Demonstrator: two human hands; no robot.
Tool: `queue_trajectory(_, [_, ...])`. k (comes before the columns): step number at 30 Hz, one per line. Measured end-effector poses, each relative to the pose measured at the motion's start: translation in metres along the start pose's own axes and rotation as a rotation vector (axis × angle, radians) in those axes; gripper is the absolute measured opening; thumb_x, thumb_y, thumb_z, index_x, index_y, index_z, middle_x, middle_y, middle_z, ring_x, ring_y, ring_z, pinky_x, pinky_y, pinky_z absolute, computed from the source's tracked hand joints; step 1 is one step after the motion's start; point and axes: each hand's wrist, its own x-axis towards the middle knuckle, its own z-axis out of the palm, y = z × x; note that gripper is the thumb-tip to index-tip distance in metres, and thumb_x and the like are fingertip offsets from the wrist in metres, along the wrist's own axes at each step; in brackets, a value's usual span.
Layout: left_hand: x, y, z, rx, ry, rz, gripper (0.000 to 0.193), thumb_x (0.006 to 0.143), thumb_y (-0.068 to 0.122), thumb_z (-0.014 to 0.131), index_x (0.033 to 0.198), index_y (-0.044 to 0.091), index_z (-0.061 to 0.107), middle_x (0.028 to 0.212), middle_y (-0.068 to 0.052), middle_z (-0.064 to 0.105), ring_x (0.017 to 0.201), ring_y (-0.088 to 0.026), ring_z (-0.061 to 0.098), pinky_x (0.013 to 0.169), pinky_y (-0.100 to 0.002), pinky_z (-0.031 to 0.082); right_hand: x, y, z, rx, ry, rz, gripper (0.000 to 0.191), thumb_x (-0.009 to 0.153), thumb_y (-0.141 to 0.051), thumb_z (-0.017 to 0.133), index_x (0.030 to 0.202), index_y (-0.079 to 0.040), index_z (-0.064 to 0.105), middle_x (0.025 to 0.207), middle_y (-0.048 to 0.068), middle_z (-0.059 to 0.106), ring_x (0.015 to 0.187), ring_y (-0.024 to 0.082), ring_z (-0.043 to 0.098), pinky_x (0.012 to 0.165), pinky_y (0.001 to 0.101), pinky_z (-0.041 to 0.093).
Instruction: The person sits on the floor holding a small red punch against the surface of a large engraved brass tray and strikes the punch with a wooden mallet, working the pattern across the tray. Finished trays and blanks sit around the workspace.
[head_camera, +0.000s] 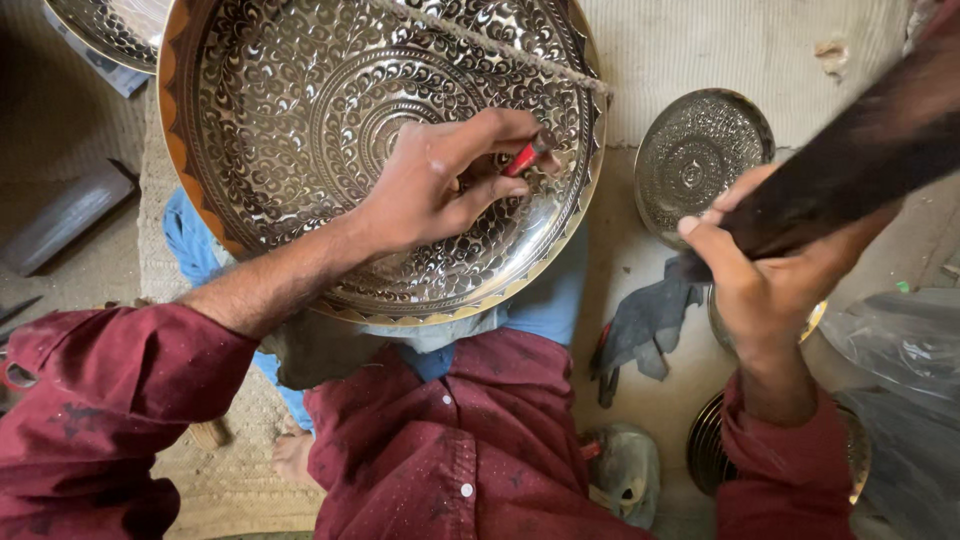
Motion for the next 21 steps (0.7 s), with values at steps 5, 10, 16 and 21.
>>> queue_trajectory(5, [0.001,0.002,-0.001,-0.001,-0.028,-0.028,0.044,0.099,0.012,0.077,0.136,0.001,0.055,0.124,-0.012,0.073,0.110,-0.025,0.077,0.093,-0.033,0.066,0.020,-0.008,0.006,-0.461,-0.183,-0.135,0.077,0.079,0.008,0.078,0.149,-0.002,0.049,0.120,0.025,0.067,0.104,0.037,0.072,0.090,0.0428,0.060])
queue_trajectory(10, [0.001,0.004,-0.004,0.012,-0.033,-0.047,0.045,0.097,0.012,0.079,0.134,0.002,0.056,0.124,-0.014,0.073,0.108,-0.027,0.076,0.088,-0.035,0.063,0.022,-0.006,0.010,-0.421,-0.202,-0.235,0.086,0.081,0.007,0.077,0.157,-0.005,0.041,0.131,0.026,0.066,0.107,0.040,0.072,0.092,0.0436,0.059])
queue_trajectory(16, [0.000,0.003,-0.004,0.021,-0.021,-0.032,0.045,0.098,0.015,0.079,0.135,0.003,0.057,0.123,-0.011,0.073,0.106,-0.026,0.077,0.087,-0.034,0.064,0.020,0.003,0.012,-0.390,-0.229,-0.101,0.078,0.086,0.007,0.075,0.156,-0.002,0.042,0.108,0.019,0.070,0.094,0.030,0.074,0.081,0.0396,0.060])
queue_trajectory(21, [0.001,-0.001,-0.003,0.027,-0.027,-0.015,0.044,0.099,0.017,0.078,0.135,0.004,0.056,0.118,-0.007,0.076,0.098,-0.021,0.078,0.079,-0.031,0.065,0.018,0.010,0.010,-0.204,-0.248,-0.034,0.074,0.093,0.005,0.072,0.158,0.001,0.037,0.101,0.014,0.068,0.087,0.024,0.072,0.077,0.0321,0.061])
